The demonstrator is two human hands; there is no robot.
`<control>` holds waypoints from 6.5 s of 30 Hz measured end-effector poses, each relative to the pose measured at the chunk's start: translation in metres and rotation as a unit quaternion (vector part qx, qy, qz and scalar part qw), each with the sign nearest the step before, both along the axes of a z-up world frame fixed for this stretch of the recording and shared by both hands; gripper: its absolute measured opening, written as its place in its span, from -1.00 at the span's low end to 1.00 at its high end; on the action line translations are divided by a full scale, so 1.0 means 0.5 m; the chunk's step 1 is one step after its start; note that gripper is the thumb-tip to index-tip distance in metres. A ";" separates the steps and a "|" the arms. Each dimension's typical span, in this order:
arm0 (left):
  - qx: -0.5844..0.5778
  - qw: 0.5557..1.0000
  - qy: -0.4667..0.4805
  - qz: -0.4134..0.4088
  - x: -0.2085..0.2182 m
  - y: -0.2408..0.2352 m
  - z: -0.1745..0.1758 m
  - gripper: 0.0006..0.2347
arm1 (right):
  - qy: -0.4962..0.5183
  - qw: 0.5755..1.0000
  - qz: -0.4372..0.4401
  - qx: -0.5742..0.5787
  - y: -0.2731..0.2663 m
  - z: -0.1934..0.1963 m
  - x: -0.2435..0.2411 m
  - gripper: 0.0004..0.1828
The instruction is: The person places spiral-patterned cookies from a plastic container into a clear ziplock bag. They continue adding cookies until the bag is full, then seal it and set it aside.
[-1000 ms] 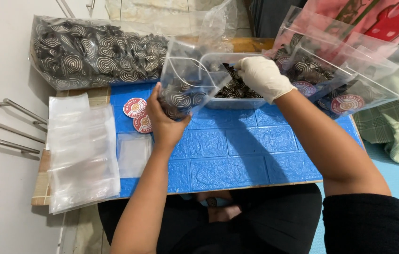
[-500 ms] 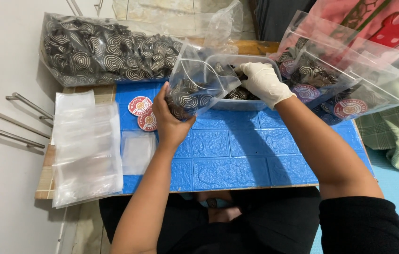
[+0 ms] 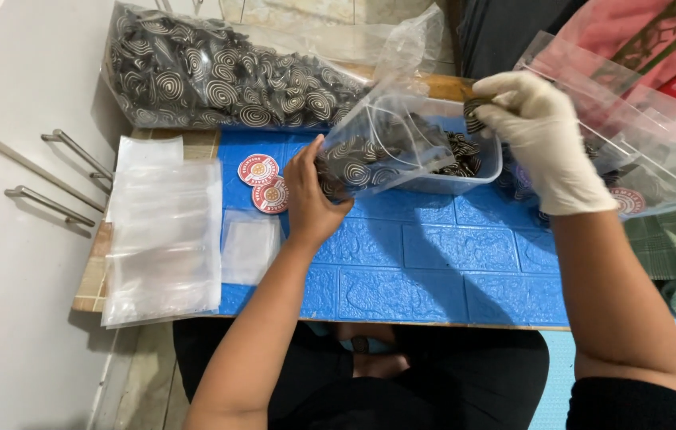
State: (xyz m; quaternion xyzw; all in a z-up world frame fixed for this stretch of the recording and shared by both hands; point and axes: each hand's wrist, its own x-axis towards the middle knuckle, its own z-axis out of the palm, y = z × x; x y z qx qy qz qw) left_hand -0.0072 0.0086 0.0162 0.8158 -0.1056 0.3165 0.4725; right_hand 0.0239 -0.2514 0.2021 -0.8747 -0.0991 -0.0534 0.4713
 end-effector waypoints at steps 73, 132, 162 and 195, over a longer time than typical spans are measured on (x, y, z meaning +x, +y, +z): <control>0.043 0.995 -0.095 0.003 0.009 -0.025 -0.023 -0.11 | 0.133 0.911 0.356 -0.164 0.136 0.085 -0.042 -0.54; 0.001 0.996 -0.070 0.061 0.009 -0.014 0.000 -0.12 | 0.100 0.974 -0.093 -0.182 -0.054 -0.187 0.086 -0.67; 0.054 0.994 -0.080 0.046 0.000 -0.023 -0.007 -0.08 | 0.114 0.951 0.108 -0.265 0.153 0.087 -0.050 -0.67; 0.028 0.998 -0.052 0.009 -0.008 -0.028 0.002 -0.16 | 0.279 0.907 0.260 -0.181 0.152 0.092 -0.044 -0.70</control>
